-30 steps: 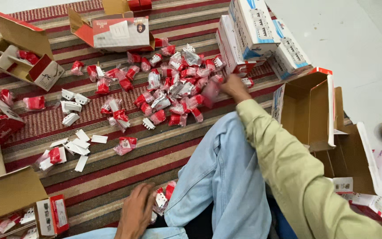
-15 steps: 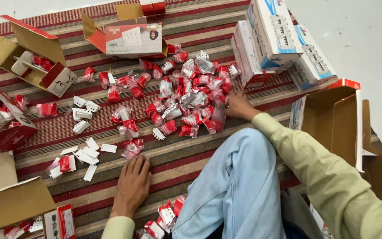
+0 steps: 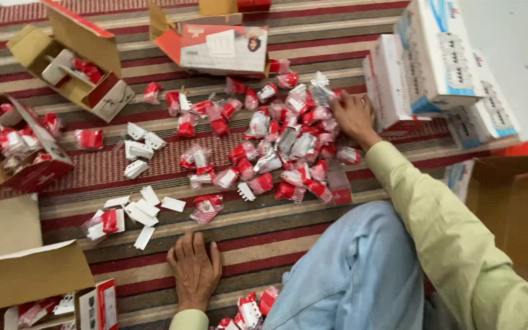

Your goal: The person picks up small electrical switches from a pile on the floor and places them into cardboard boxes, closing the flaps after each box is filled.

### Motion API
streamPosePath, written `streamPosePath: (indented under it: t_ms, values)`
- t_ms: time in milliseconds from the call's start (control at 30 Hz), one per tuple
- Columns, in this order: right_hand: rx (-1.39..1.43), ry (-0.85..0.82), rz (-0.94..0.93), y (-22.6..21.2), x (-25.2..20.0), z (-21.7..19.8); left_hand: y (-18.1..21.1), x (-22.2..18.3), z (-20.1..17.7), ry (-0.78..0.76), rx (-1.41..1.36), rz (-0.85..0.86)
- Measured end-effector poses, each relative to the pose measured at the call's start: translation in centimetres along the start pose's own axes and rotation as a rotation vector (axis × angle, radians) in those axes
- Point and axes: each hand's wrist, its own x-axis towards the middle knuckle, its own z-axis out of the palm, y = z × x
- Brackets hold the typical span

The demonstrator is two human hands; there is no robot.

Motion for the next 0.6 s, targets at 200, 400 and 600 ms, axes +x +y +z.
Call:
streamPosePath:
  t_ms: [200, 400, 600]
  values:
    - [-0.115, -0.358, -0.158, -9.3, -7.4, -2.7, 0.0, 0.2, 0.6, -0.093, 0.048, -0.116]
    - [-0.189, -0.074, -0.333, -16.4, 1.0, -2.9, 0.2, 0.6, 0.3, -0.097, 0.038, -0.109]
    - [0.63, -0.223, -0.024, -22.2, 7.7, 4.4, 0.1, 0.3, 0.5, -0.106, -0.023, -0.113]
